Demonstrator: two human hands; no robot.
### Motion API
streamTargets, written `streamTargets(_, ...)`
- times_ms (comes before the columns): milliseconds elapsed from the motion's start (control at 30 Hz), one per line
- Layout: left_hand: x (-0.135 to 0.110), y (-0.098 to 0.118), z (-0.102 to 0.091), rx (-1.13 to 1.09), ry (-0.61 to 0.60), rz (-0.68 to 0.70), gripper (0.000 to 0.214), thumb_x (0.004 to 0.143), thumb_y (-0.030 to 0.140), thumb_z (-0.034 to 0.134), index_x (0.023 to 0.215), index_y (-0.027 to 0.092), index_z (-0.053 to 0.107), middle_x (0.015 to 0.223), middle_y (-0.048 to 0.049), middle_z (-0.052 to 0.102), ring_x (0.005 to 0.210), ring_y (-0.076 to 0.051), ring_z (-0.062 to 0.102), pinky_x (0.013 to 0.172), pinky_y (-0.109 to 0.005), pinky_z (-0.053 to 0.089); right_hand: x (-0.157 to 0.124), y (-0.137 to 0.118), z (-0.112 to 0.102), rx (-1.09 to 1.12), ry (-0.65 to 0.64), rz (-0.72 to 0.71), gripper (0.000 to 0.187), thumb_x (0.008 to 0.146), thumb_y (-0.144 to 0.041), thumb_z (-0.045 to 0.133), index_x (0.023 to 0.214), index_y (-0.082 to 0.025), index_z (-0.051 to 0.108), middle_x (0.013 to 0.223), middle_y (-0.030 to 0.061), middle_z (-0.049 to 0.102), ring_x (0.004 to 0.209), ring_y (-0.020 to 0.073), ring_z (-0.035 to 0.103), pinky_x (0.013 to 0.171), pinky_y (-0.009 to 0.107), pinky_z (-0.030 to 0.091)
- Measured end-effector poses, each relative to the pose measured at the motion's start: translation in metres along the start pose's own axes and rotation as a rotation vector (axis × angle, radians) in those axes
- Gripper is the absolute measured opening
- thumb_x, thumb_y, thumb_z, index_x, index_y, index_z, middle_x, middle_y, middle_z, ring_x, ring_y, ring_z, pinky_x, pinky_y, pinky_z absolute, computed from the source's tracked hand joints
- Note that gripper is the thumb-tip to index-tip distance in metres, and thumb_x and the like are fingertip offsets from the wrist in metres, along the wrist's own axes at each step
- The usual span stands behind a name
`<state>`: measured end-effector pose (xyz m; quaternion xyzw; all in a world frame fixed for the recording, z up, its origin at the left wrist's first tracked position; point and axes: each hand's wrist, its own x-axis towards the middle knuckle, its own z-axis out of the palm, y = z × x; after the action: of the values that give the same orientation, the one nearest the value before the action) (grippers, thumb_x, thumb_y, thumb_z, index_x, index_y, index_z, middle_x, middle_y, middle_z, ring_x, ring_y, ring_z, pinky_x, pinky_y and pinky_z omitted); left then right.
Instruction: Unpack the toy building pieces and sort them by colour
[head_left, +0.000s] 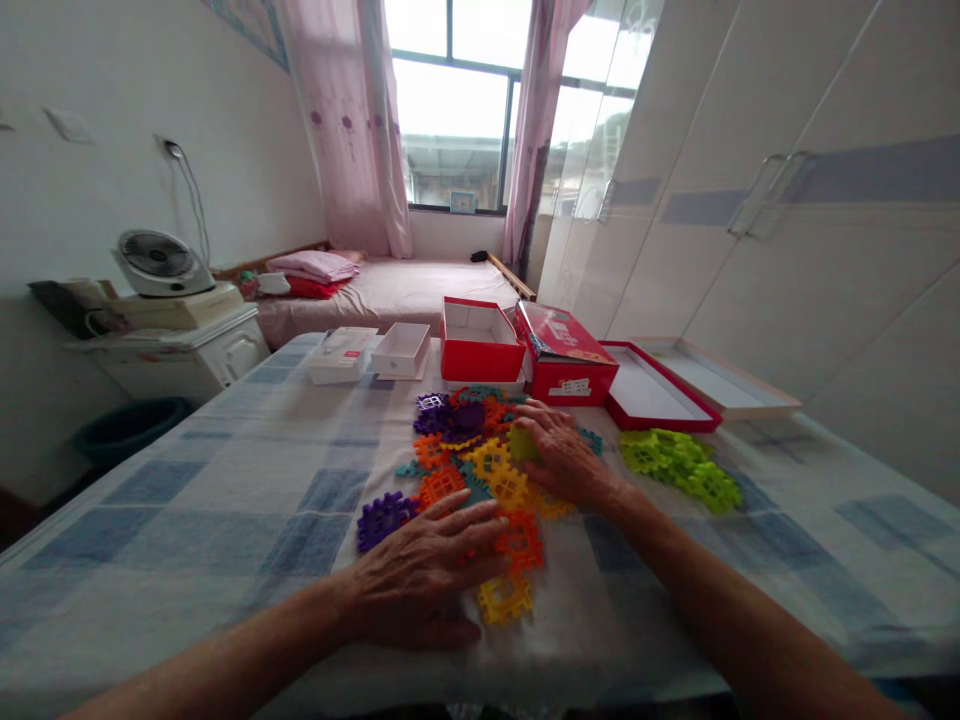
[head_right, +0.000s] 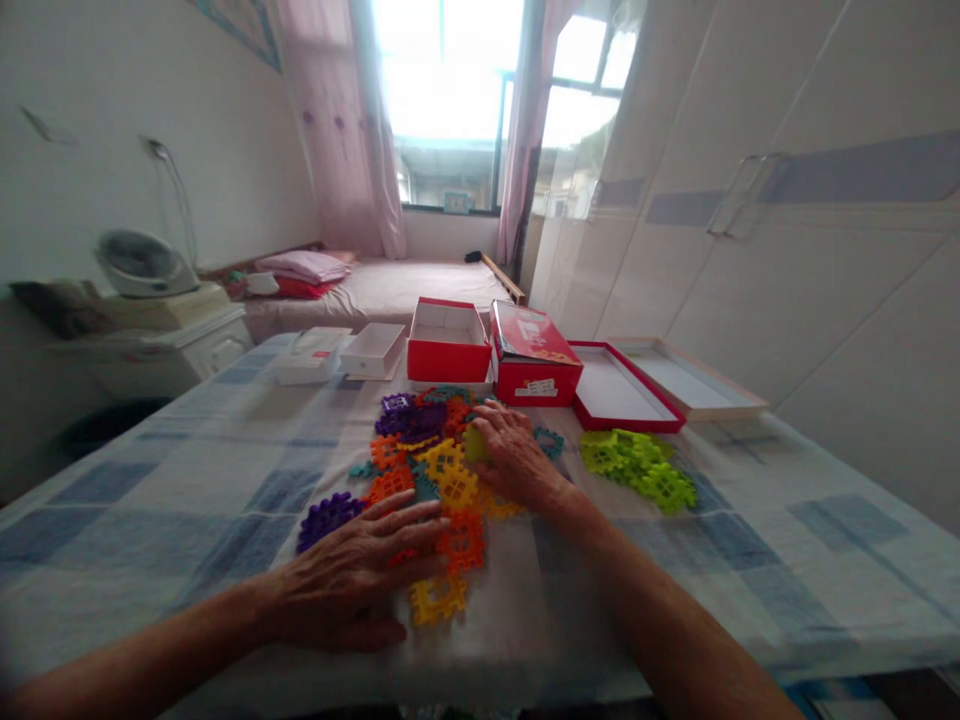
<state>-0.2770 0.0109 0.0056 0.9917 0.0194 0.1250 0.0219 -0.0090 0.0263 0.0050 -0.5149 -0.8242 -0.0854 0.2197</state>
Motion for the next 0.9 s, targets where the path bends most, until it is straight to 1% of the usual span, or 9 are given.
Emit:
streamTargets(167, 0.020, -0.009, 0.013, 0.016, 0.048, -0.078, 0.051, 0.088, 0.045, 0.048, 0.133, 0.022, 0.044, 0.141, -0.0109, 0.044, 0.134, -0.027, 0.033, 0.113, -0.047, 0.021, -0.013, 0.016, -0.022, 0.094, 0.125, 0.181, 0.048, 0.071, -0.022, 0.057, 0.118, -0.016, 0.054, 0.122, 0.0138, 0.057, 0.119, 0.0268, 0.049, 0.101, 0.047, 0.037)
streamTargets(333, 0.032, -0.013, 0.020, 0.038, 0.094, -0.089, 0.044, 0.089, 0.044, 0.046, 0.126, 0.020, 0.050, 0.138, -0.0117, 0.046, 0.135, -0.028, 0.032, 0.112, -0.048, 0.024, -0.044, 0.039, -0.056, 0.288, 0.171, 0.472, 0.045, 0.078, -0.034, 0.054, 0.119, -0.014, 0.056, 0.116, 0.0129, 0.062, 0.106, 0.0252, 0.059, 0.092, 0.043, 0.047)
streamTargets(467, 0.036, -0.014, 0.017, 0.053, 0.141, -0.080, 0.043, 0.089, 0.043, 0.047, 0.126, 0.021, 0.050, 0.135, -0.0118, 0.049, 0.134, -0.027, 0.034, 0.110, -0.046, 0.029, -0.074, 0.064, -0.078, 0.554, 0.219, 0.688, 0.045, 0.082, -0.042, 0.052, 0.120, -0.018, 0.058, 0.123, 0.0098, 0.061, 0.110, 0.0230, 0.058, 0.092, 0.038, 0.048)
streamTargets(567, 0.039, -0.019, 0.012, 0.068, 0.197, -0.084, 0.040, 0.089, 0.038, 0.048, 0.126, 0.022, 0.052, 0.137, -0.0107, 0.048, 0.134, -0.027, 0.034, 0.110, -0.047, 0.030, -0.092, 0.081, -0.085, 0.792, 0.279, 0.755, 0.046, 0.084, -0.047, 0.048, 0.117, -0.017, 0.061, 0.122, 0.0113, 0.061, 0.112, 0.0241, 0.058, 0.088, 0.038, 0.051)
streamTargets(633, 0.041, -0.025, 0.007, 0.080, 0.237, -0.101, 0.038, 0.089, 0.036, 0.048, 0.124, 0.024, 0.053, 0.139, -0.0101, 0.047, 0.134, -0.027, 0.035, 0.110, -0.048, 0.029, -0.100, 0.089, -0.089, 0.871, 0.316, 0.777, 0.048, 0.084, -0.049, 0.047, 0.115, -0.015, 0.062, 0.120, 0.0123, 0.062, 0.110, 0.0251, 0.059, 0.085, 0.038, 0.052)
streamTargets(700, 0.041, -0.035, 0.000, 0.095, 0.285, -0.142, 0.036, 0.089, 0.034, 0.048, 0.123, 0.024, 0.055, 0.138, -0.0093, 0.047, 0.134, -0.026, 0.035, 0.110, -0.048, 0.030, -0.107, 0.094, -0.093, 0.768, 0.343, 0.803, 0.050, 0.083, -0.050, 0.047, 0.116, -0.015, 0.062, 0.119, 0.0117, 0.063, 0.109, 0.0257, 0.059, 0.086, 0.039, 0.051)
streamTargets(767, 0.040, -0.049, -0.008, 0.102, 0.349, -0.209, 0.035, 0.090, 0.032, 0.047, 0.122, 0.023, 0.056, 0.137, -0.0086, 0.049, 0.133, -0.025, 0.036, 0.109, -0.045, 0.032, -0.113, 0.099, -0.099, 0.501, 0.321, 0.846, 0.051, 0.082, -0.050, 0.049, 0.119, -0.016, 0.061, 0.116, 0.0111, 0.065, 0.106, 0.0271, 0.060, 0.089, 0.043, 0.049)
streamTargets(833, 0.035, -0.066, -0.014, 0.090, 0.430, -0.311, 0.034, 0.092, 0.032, 0.043, 0.121, 0.020, 0.058, 0.135, -0.0089, 0.050, 0.131, -0.024, 0.038, 0.109, -0.042, 0.033, -0.119, 0.104, -0.103, 0.184, 0.245, 0.866, 0.053, 0.080, -0.049, 0.050, 0.118, -0.015, 0.062, 0.114, 0.0128, 0.066, 0.104, 0.0298, 0.061, 0.092, 0.046, 0.046)
streamTargets(900, 0.027, -0.085, -0.017, 0.046, 0.517, -0.442, 0.036, 0.093, 0.034, 0.038, 0.118, 0.018, 0.059, 0.132, -0.0093, 0.052, 0.127, -0.023, 0.043, 0.108, -0.040, 0.034, -0.124, 0.111, -0.104, -0.054, 0.157, 0.836, 0.053, 0.079, -0.047, 0.049, 0.116, -0.011, 0.062, 0.116, 0.0161, 0.064, 0.106, 0.0326, 0.059, 0.093, 0.048, 0.044)
